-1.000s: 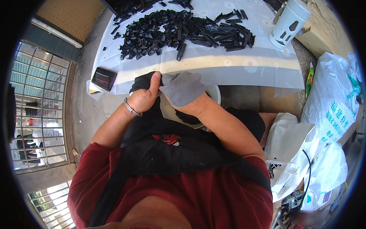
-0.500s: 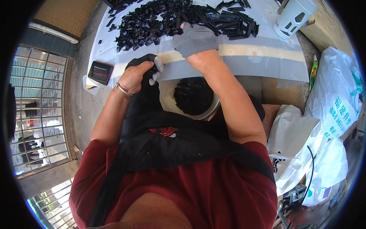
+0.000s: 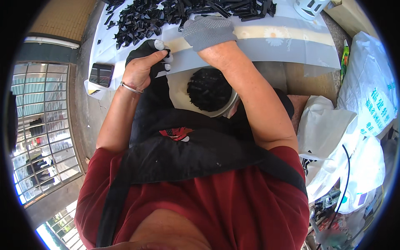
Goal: Manually assembling small black plastic components by joining parts and placing them into a bowl.
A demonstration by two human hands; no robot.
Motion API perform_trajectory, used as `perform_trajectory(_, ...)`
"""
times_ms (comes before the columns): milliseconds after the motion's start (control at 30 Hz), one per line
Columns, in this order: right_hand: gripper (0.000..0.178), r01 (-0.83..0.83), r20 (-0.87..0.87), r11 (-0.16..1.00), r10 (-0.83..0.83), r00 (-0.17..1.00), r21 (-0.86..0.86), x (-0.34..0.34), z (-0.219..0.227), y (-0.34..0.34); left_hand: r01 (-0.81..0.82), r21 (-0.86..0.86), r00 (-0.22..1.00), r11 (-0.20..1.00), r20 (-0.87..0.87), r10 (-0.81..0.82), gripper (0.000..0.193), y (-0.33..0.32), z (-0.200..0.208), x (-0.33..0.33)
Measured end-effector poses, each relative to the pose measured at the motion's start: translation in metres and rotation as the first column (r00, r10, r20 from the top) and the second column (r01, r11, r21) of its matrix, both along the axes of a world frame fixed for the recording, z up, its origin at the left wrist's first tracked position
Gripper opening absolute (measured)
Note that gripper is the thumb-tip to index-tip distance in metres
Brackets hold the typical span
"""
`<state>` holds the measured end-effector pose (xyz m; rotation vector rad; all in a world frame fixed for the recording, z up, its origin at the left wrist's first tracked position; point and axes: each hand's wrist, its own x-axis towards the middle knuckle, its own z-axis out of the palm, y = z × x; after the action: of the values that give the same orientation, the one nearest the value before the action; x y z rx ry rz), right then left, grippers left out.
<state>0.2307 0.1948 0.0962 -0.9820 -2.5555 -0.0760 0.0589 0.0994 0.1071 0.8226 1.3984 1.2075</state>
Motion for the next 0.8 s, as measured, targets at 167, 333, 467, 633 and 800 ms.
perform_trajectory(167, 0.026, -0.297, -0.506, 0.914, 0.123, 0.854, -0.278, 0.008, 0.011, -0.029, -0.015, -0.02, 0.999, 1.0, 0.052, 0.016, 0.023, -0.002, -0.001, 0.01)
perform_trajectory(333, 0.027, -0.279, -0.37, 0.954, 0.221, 0.902, -0.109, -0.005, 0.009, -0.048, 0.01, -0.021, 1.0, 1.0, -0.004, -0.01, 0.017, -0.007, 0.001, 0.012)
perform_trajectory(467, 0.025, -0.23, -0.401, 0.951, 0.131, 0.906, -0.208, -0.007, 0.013, -0.047, 0.286, 0.128, 0.814, 0.95, -0.555, -0.17, 0.023, -0.01, -0.001, 0.005)
perform_trajectory(633, 0.024, -0.296, -0.443, 0.937, 0.19, 0.876, -0.184, -0.006, 0.013, -0.044, 0.132, 0.156, 0.928, 0.979, -0.367, -0.066, 0.041, -0.007, -0.014, 0.01)
perform_trajectory(800, 0.025, -0.263, -0.411, 0.952, 0.179, 0.894, -0.156, 0.005, 0.014, -0.043, 0.01, 0.092, 0.977, 0.996, -0.212, 0.009, 0.046, -0.007, -0.012, 0.007)
